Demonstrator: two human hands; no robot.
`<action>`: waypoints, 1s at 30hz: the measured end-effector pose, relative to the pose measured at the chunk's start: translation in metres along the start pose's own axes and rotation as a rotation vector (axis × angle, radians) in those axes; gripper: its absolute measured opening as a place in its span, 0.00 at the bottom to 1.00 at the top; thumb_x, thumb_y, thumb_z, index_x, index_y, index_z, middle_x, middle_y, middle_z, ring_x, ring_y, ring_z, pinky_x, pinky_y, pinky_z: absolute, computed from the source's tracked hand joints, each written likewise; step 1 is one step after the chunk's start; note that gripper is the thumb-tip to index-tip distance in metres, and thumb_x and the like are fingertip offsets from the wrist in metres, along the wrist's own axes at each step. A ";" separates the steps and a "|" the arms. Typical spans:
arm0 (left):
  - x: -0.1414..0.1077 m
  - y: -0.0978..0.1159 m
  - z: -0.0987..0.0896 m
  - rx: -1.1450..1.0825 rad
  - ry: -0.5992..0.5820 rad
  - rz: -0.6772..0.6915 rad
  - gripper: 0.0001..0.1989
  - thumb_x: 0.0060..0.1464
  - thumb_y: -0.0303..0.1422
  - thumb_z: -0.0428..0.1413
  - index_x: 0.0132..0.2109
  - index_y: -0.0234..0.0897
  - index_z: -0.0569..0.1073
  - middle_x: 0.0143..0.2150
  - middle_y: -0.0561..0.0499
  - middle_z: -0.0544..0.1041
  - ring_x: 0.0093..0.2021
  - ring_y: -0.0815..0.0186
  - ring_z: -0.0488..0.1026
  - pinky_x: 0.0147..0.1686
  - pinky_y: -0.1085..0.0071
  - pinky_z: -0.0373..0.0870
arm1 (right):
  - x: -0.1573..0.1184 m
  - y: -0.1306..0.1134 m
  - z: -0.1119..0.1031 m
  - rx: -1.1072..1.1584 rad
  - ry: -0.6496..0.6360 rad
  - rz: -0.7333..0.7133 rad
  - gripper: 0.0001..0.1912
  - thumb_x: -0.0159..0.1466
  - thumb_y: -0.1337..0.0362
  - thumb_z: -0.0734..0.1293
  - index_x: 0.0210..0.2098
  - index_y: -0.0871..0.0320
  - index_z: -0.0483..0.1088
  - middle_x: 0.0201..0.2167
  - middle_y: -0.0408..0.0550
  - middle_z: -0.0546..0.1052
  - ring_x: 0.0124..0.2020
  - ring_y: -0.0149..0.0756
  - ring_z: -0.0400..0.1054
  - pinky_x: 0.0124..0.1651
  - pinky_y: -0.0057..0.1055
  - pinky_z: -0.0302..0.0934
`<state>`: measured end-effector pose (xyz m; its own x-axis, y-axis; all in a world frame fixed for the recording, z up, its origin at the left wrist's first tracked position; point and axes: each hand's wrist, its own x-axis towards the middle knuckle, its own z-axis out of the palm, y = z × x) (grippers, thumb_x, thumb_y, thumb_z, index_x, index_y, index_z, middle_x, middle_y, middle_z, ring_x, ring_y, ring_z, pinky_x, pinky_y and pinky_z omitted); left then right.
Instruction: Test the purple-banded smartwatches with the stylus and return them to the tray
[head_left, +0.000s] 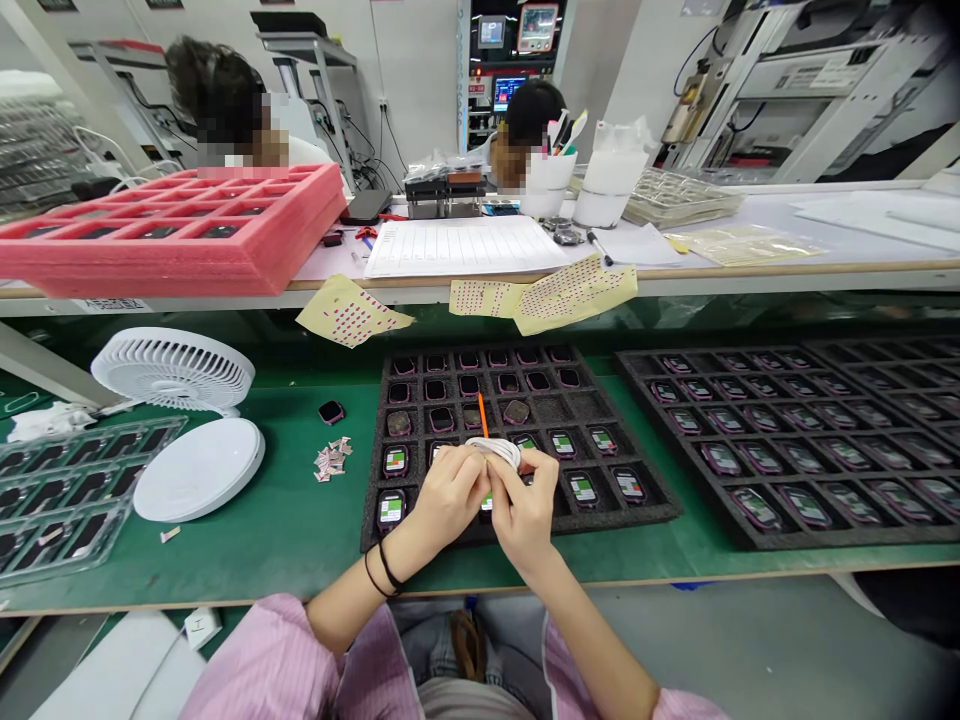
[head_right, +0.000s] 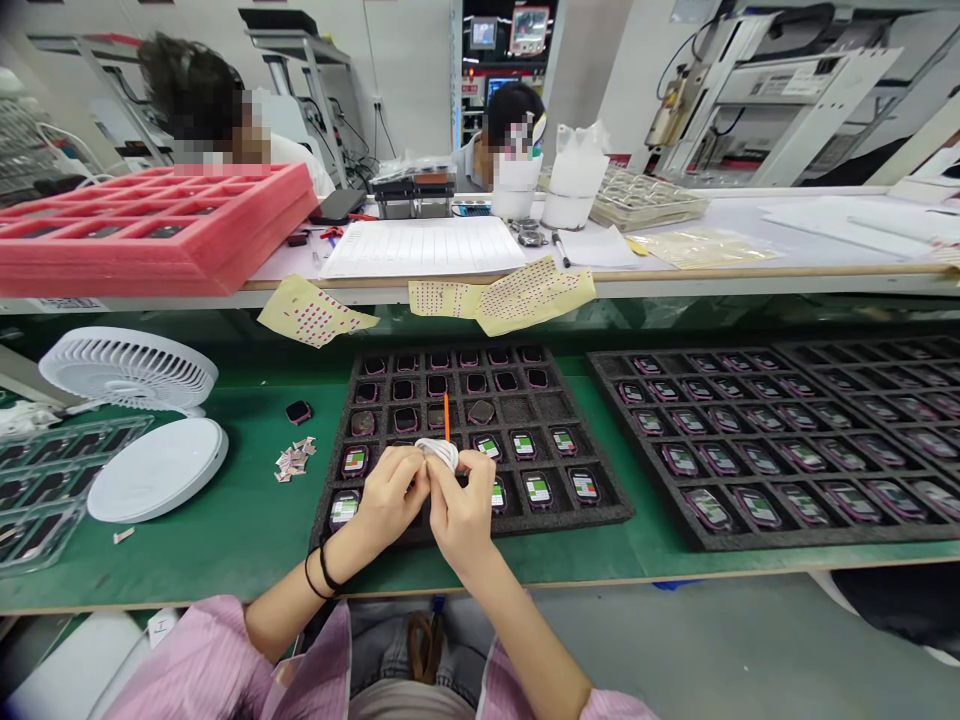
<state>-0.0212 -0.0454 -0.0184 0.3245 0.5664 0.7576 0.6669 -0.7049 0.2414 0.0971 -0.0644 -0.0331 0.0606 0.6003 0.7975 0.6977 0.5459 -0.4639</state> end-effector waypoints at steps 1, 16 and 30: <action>0.000 0.000 0.000 -0.006 0.002 -0.009 0.11 0.61 0.23 0.44 0.31 0.38 0.64 0.28 0.51 0.71 0.30 0.66 0.67 0.32 0.69 0.67 | -0.001 0.000 0.001 0.000 0.001 0.004 0.16 0.66 0.71 0.59 0.46 0.54 0.74 0.36 0.51 0.61 0.37 0.39 0.59 0.37 0.37 0.59; 0.008 -0.021 -0.015 0.241 -0.138 0.198 0.16 0.65 0.34 0.43 0.30 0.36 0.68 0.27 0.50 0.71 0.29 0.64 0.63 0.34 0.64 0.54 | 0.007 -0.004 -0.012 0.122 -0.232 0.104 0.13 0.66 0.69 0.58 0.43 0.57 0.74 0.37 0.51 0.63 0.38 0.39 0.60 0.40 0.38 0.61; 0.012 -0.002 -0.030 -0.481 -0.328 -0.228 0.19 0.66 0.39 0.39 0.27 0.38 0.58 0.23 0.55 0.61 0.24 0.69 0.58 0.25 0.72 0.58 | 0.019 0.007 -0.026 0.679 -0.549 0.339 0.15 0.68 0.57 0.58 0.32 0.56 0.70 0.33 0.46 0.61 0.38 0.36 0.62 0.44 0.34 0.63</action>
<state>-0.0391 -0.0500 0.0085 0.4497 0.7732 0.4471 0.3918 -0.6206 0.6792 0.1218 -0.0641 -0.0116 -0.2824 0.8871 0.3651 0.1278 0.4119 -0.9022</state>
